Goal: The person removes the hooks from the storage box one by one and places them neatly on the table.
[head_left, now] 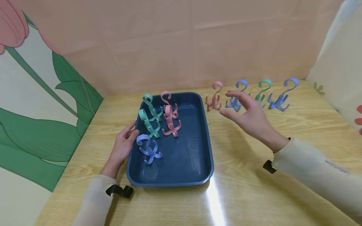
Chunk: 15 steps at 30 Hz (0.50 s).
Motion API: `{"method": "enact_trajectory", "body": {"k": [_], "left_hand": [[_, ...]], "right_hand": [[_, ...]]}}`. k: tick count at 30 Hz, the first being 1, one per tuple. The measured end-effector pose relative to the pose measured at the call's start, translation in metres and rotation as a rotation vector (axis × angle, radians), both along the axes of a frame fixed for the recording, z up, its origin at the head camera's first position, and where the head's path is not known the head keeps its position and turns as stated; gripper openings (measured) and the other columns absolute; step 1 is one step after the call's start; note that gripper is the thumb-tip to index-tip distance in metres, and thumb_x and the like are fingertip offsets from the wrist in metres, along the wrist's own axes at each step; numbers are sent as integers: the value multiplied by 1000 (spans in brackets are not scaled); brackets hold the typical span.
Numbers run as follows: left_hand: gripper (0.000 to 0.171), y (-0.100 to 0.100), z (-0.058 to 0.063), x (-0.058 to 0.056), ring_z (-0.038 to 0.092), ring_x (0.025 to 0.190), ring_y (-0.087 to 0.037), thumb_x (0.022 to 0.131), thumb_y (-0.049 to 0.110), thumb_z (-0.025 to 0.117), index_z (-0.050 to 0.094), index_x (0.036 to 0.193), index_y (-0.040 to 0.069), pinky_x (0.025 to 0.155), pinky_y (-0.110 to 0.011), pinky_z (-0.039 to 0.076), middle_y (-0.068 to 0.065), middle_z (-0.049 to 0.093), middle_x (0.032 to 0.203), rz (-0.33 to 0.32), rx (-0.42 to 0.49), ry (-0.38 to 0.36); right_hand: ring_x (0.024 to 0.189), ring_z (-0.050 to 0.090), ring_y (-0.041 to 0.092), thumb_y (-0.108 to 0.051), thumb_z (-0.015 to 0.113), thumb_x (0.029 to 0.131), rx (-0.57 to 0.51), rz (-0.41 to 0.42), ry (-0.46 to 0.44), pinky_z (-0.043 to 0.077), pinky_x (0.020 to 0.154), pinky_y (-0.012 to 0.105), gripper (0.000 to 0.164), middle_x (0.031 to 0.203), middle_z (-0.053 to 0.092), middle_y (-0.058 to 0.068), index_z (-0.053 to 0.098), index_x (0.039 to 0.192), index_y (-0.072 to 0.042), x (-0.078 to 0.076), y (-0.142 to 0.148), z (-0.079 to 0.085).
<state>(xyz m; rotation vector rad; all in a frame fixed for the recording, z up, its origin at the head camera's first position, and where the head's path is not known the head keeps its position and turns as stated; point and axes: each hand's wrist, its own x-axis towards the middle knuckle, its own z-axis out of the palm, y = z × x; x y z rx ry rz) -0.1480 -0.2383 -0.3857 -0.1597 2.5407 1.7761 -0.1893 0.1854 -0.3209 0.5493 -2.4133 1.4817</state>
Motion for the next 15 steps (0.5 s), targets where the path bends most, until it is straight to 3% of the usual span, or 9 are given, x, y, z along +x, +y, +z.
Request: {"method": "enact_trajectory", "body": {"k": [9, 15], "left_hand": [[53, -1, 0, 0, 54, 130, -30, 108, 30, 46, 34, 159, 20, 106, -49, 43, -18, 54, 144, 0, 5, -8], [53, 0, 0, 0, 54, 129, -30, 108, 30, 47, 35, 158, 20, 107, -49, 43, -18, 55, 143, 4, 9, -7]], "right_hand": [[127, 54, 21, -8, 80, 86, -92, 124, -11, 38, 111, 46, 53, 133, 60, 7, 60, 135, -6, 4, -36, -4], [127, 54, 24, -14, 81, 87, -87, 184, -60, 41, 109, 45, 53, 135, 60, 8, 60, 135, -7, 7, -60, -8]]}}
